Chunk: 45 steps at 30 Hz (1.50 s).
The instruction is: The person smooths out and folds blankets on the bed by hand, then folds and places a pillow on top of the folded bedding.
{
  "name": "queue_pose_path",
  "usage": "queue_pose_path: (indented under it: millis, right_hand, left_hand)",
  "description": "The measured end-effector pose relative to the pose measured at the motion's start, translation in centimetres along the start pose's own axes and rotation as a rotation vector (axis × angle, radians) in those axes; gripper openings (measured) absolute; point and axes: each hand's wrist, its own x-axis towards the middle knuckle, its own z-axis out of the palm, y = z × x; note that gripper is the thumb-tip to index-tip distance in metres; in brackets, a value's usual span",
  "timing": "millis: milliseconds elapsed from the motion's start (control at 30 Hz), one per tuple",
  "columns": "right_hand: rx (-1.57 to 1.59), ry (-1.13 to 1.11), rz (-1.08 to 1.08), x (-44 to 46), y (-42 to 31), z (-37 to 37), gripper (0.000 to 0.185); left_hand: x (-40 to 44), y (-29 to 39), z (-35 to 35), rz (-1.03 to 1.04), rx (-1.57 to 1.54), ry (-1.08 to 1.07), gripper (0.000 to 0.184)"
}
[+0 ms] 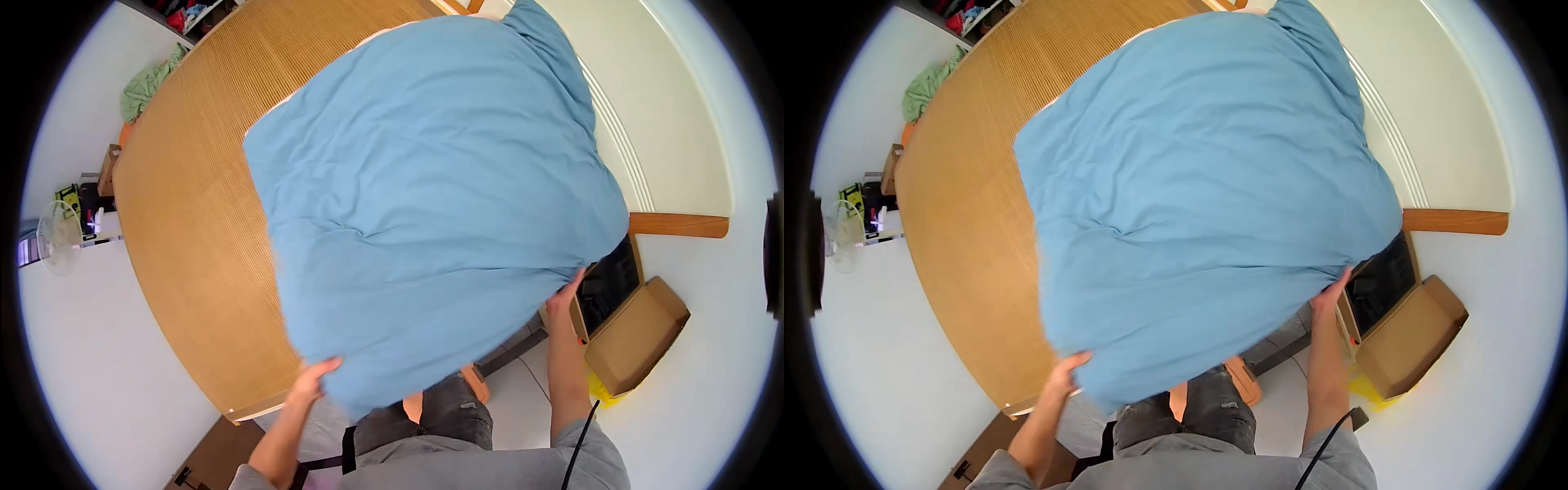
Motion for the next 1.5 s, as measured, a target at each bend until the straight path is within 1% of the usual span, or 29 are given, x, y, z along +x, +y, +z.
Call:
queue_pose_path:
  millis: [33,100,133,267,333,367,400,467,533,567,667,700,767,800,833,867,900,1000,1067,1133,1200,1233,1267,1300,1333,1367,1400,1433,1500]
  right_hand:
    - [-0.004,-0.067,-0.077,0.9,-1.5,0.3,0.075]
    - [0.034,-0.109,0.001,1.1,-5.3,1.9,0.074]
    - [0.056,-0.159,0.068,1.7,-6.9,2.9,0.073]
    - [-0.038,-0.140,0.033,5.3,-12.2,7.2,0.062]
    - [-0.158,-0.164,0.110,6.1,-13.8,10.9,0.048]
    - [-0.167,-0.206,0.108,6.8,-14.1,13.6,0.048]
    - [-0.171,-0.278,0.066,7.1,-14.8,16.8,0.043]
    - [-0.173,-0.355,-0.009,7.0,-16.6,25.0,0.038]
    - [-0.149,-0.472,-0.048,1.8,-18.6,36.7,0.041]
    - [-0.166,-0.474,-0.138,-4.3,-19.9,42.6,0.045]
    - [-0.195,-0.641,-0.229,-8.4,-27.2,56.8,0.042]
    - [-0.219,-0.691,-0.287,-14.4,-28.2,60.2,0.039]
    - [-0.188,-0.710,-0.387,-21.8,-29.0,63.7,0.036]
    - [-0.187,-0.718,-0.395,-24.0,-29.0,64.6,0.036]
    - [-0.110,-0.835,-0.400,-26.2,-28.6,65.4,0.035]
    - [-0.030,-0.956,-0.396,-28.1,-28.1,66.0,0.035]
    - [-0.012,-1.012,-0.379,-30.3,-27.5,66.5,0.037]
    - [0.005,-1.086,-0.391,-39.1,-22.1,63.7,0.037]
    - [0.000,-1.182,-0.391,-40.9,-18.1,60.9,0.038]
    - [-0.101,-1.131,-0.414,-41.6,-13.0,57.2,0.044]
    - [-0.241,-0.970,-0.385,-41.1,-6.5,52.2,0.050]
    - [-0.276,-0.962,-0.271,-38.5,-3.0,49.2,0.051]
    - [-0.301,-0.839,-0.137,-36.6,0.6,45.6,0.049]
    - [-0.323,-0.827,-0.128,-32.8,4.8,41.1,0.050]
    - [-0.406,-0.873,-0.252,-33.9,8.9,37.6,0.052]
    - [-0.507,-0.695,-0.053,-31.2,13.1,32.8,0.054]
    - [-0.497,-0.747,-0.062,-29.3,18.0,28.5,0.052]
    - [-0.631,-0.527,0.124,-27.5,22.3,23.7,0.046]
    - [-0.855,-0.356,0.618,-23.5,28.6,13.5,0.034]
  left_hand:
    - [-4.4,2.5,1.1,0.134,0.053,0.019,0.059]
    - [-9.9,5.1,1.6,0.308,0.286,0.168,0.071]
    - [-11.1,5.4,1.8,0.322,0.289,0.169,0.071]
    - [-12.5,5.0,1.0,0.425,0.053,0.176,0.070]
    - [-12.3,5.1,-0.7,0.203,-0.081,0.322,0.072]
    - [-12.4,7.5,0.1,0.131,-0.123,0.345,0.063]
    - [-9.8,9.1,-4.8,0.094,-0.134,0.276,0.055]
    - [-10.7,17.6,-2.0,0.324,-0.146,-0.068,0.047]
    - [-14.2,26.2,-0.7,0.577,-0.021,-0.190,0.038]
    - [-16.1,31.1,-1.0,0.676,0.046,-0.197,0.037]
    - [-23.8,44.5,-3.6,0.894,0.242,-0.175,0.035]
    - [-26.7,47.7,-5.1,0.944,0.300,-0.160,0.034]
    - [-32.8,51.4,-9.0,1.086,0.413,-0.114,0.033]
    - [-36.9,50.4,-9.1,1.191,0.527,-0.044,0.029]
    - [-39.7,51.8,-12.6,1.272,0.534,0.154,0.028]
    - [-42.5,50.4,-13.3,1.451,0.695,0.349,0.027]
    - [-44.9,48.9,-14.5,1.526,0.709,0.451,0.027]
    - [-49.4,42.3,-19.8,1.586,0.504,0.481,0.026]
    - [-50.0,36.5,-24.5,1.558,0.342,0.464,0.026]
    - [-48.5,30.4,-30.4,1.487,0.148,0.418,0.026]
    - [-45.3,23.5,-37.4,1.381,-0.067,0.353,0.025]
    - [-42.9,20.1,-40.6,1.277,-0.011,0.416,0.027]
    - [-41.0,16.6,-43.0,1.158,0.046,0.475,0.030]
    - [-39.5,13.8,-42.3,1.008,0.006,0.562,0.036]
    - [-37.7,11.6,-41.3,0.860,-0.037,0.642,0.043]
    - [-34.7,8.5,-43.8,0.819,0.054,0.768,0.049]
    - [-30.4,5.4,-46.6,0.768,0.146,0.886,0.056]
    - [-26.5,2.1,-49.0,0.642,0.200,1.049,0.062]
    - [-17.5,-7.4,-55.1,0.323,0.462,1.258,0.074]
